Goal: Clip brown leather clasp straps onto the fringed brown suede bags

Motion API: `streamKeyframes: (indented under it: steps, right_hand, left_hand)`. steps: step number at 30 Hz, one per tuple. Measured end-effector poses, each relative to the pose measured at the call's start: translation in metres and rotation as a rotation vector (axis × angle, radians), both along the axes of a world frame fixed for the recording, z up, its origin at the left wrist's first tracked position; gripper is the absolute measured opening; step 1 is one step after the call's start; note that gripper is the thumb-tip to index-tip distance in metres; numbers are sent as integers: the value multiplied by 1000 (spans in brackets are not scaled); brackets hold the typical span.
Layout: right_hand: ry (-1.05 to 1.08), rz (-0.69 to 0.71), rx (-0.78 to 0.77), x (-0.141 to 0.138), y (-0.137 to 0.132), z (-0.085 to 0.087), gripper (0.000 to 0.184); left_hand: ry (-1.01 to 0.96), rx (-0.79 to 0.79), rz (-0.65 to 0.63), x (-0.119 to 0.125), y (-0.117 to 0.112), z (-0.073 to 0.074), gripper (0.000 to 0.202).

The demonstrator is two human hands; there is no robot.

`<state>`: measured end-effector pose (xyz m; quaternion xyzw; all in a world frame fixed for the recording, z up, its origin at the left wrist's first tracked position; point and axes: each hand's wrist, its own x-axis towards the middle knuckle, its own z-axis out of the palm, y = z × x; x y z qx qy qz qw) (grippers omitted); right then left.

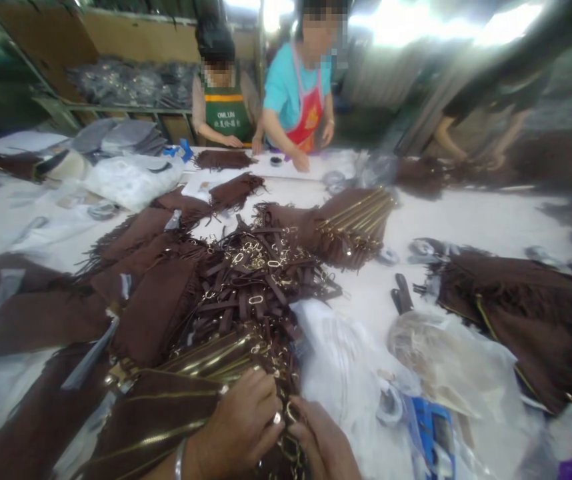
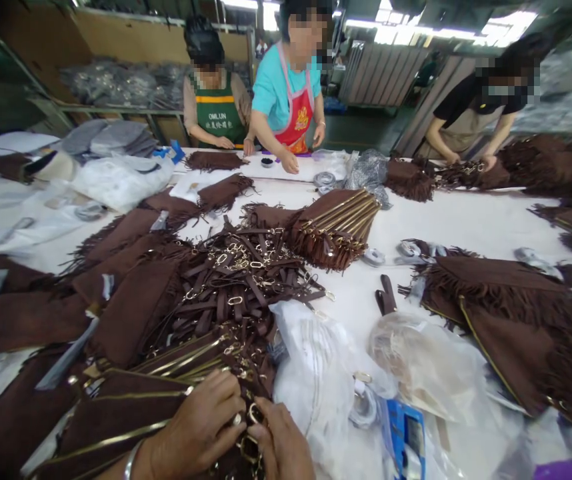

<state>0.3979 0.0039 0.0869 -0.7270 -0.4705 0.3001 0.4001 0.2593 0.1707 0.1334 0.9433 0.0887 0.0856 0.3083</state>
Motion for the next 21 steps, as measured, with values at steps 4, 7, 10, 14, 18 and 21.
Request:
streamKeyframes:
  steps: [4, 7, 10, 14, 18, 21]
  right_hand:
    - [29, -108, 2, -13, -1, -3, 40]
    - [99, -148, -48, -17, 2, 3, 41]
    - [168, -139, -135, -17, 5, 14, 41]
    - [235, -151, -188, -11, 12, 29, 43]
    - [322, -156, -203, -6, 18, 37, 42]
    - [325, -164, -246, -10, 17, 34, 45]
  left_hand:
    - [-8, -10, -5, 0, -1, -1, 6]
    - [-5, -2, -6, 0, 0, 0, 5]
    - [11, -3, -3, 0, 0, 0, 7]
    - [32, 12, -2, 0, 1, 0, 11]
    - [28, 14, -13, 2, 2, 1, 12]
    - [25, 5, -16, 3, 3, 1, 13]
